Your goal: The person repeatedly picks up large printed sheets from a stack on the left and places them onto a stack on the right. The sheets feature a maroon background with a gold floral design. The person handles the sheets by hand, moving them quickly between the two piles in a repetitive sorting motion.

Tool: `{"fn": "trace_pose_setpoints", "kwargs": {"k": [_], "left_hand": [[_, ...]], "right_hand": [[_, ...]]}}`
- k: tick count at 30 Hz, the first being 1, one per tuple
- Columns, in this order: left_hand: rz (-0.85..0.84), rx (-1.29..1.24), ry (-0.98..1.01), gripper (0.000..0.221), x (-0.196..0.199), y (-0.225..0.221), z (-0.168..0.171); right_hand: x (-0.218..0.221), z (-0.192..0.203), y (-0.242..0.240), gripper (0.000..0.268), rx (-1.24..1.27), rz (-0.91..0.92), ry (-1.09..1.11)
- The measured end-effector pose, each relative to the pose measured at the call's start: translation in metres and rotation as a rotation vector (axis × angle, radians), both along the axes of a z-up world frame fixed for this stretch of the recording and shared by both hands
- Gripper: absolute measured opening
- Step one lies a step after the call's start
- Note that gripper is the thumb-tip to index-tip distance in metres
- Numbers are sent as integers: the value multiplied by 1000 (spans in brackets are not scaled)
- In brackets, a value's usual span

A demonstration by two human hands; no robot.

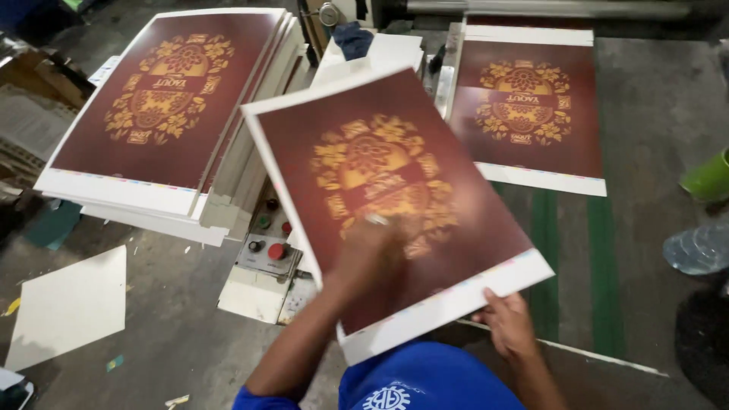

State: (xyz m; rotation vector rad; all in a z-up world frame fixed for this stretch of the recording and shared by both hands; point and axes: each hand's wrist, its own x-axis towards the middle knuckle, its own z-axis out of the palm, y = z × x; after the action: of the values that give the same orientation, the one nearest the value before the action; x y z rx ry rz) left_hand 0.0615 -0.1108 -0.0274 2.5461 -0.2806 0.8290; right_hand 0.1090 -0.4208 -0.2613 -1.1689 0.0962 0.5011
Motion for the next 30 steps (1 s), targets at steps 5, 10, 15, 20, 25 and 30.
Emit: {"fn": "trace_pose_setpoints", "kwargs": {"k": [5,10,15,20,25,30], "left_hand": [[668,355,-114,11,-16,154,-9],[994,561,61,49,-72,272,3],[905,432,236,75,-95,292,41],[992,260,726,61,-97,298,58],[962,276,720,45,-98,290,76],[849,443,647,31,-103,315,57]], "right_hand": [[-4,-14,-59,24,57,-229,-103],[-4,-37,-126,20,-80,-352,-204],[-14,-24,-168,39,-234,-461,-10],[-26,-48,-194,42,-345,-505,13],[-28,-55,-178,44,-269,-497,-37],[-15,-36,-139,40,-229,-513,-145]]}}
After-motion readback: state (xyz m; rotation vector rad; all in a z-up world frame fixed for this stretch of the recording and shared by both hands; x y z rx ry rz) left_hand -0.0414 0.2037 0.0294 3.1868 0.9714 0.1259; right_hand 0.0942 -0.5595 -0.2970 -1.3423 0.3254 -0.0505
